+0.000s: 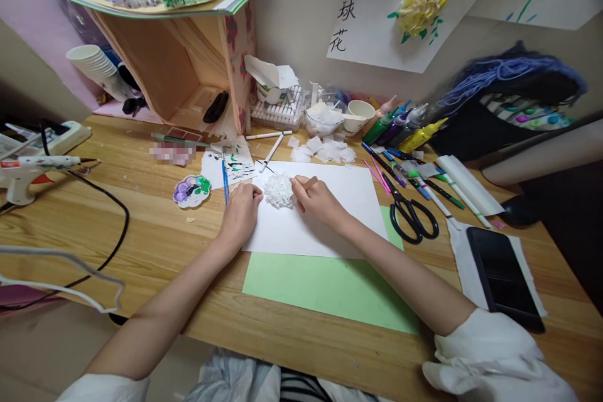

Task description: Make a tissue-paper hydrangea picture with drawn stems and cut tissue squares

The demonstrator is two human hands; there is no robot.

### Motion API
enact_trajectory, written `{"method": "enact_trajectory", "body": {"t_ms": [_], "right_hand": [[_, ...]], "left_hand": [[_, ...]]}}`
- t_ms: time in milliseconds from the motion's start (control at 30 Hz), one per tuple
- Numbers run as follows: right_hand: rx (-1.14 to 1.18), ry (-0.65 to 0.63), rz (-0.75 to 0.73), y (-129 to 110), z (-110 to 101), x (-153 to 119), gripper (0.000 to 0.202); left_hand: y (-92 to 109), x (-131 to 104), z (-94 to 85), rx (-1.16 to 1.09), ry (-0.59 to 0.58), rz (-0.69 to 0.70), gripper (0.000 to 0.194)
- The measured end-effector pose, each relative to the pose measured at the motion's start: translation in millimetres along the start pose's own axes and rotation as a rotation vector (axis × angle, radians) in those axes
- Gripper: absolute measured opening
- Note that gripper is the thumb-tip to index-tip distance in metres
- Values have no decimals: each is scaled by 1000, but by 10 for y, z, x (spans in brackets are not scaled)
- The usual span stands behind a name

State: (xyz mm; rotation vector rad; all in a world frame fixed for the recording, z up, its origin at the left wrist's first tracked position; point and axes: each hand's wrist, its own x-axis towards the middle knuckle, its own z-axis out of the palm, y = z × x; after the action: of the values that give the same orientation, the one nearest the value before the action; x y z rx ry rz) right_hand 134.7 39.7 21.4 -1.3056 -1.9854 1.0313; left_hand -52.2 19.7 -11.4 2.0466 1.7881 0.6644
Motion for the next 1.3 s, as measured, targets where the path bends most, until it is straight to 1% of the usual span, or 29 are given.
{"method": "enact_trajectory", "body": {"t_ms": [67, 100, 200, 267, 300, 367, 433, 500, 600, 633, 700, 767, 833, 967, 1033, 1133, 1200, 1300], "right_hand": [[69, -3, -6, -5, -54, -2, 41], [123, 18, -12, 8, -84, -26, 41], [344, 156, -3, 114, -160, -161, 40], [505, 252, 35, 236, -177, -255, 40], [574, 304, 55, 306, -172, -290, 40], [695, 393, 106, 446, -142, -328, 41], [779, 448, 137, 558, -100, -333, 40], [819, 459, 144, 622, -68, -325, 40], [849, 448, 152, 644, -49, -319, 40], [857, 447, 154, 644, -49, -319, 40], [867, 447, 150, 643, -52, -320, 40], [865, 445, 139, 649, -54, -318, 40], [861, 446, 136, 656, -55, -313, 40], [867, 448, 148, 653, -57, -309, 40], [867, 446, 152, 643, -58, -312, 40], [852, 449, 150, 629, -62, -322, 40], [841, 457, 144, 620, -67, -330, 40], [824, 477, 129, 602, -77, -346, 40]], "left_hand": [[0, -6, -3, 2, -6, -3, 8], [-3, -9, -10, 3, -10, -4, 8], [-8, 3, -68, 1, -42, -6, 8], [18, 66, -132, 16, -68, -8, 10], [48, 125, -163, 34, -60, -11, 12], [142, 312, -199, 78, -2, 2, 15], [264, 579, -177, 95, 45, 52, 17], [379, 883, -88, 93, -13, 94, 16], [472, 1273, 115, 96, -53, 100, 11], [481, 1360, 181, 93, -68, 106, 11], [476, 1461, 281, 90, -87, 108, 11], [463, 1478, 321, 93, -84, 100, 9], [458, 1446, 296, 98, -60, 97, 9], [477, 1372, 116, 105, 16, 137, 11], [491, 1354, 9, 116, 68, 207, 11], [521, 1295, -149, 99, 140, 354, 12], [552, 1179, -259, 13, 148, 388, 13], [580, 847, -417, -171, 81, 318, 15]]}}
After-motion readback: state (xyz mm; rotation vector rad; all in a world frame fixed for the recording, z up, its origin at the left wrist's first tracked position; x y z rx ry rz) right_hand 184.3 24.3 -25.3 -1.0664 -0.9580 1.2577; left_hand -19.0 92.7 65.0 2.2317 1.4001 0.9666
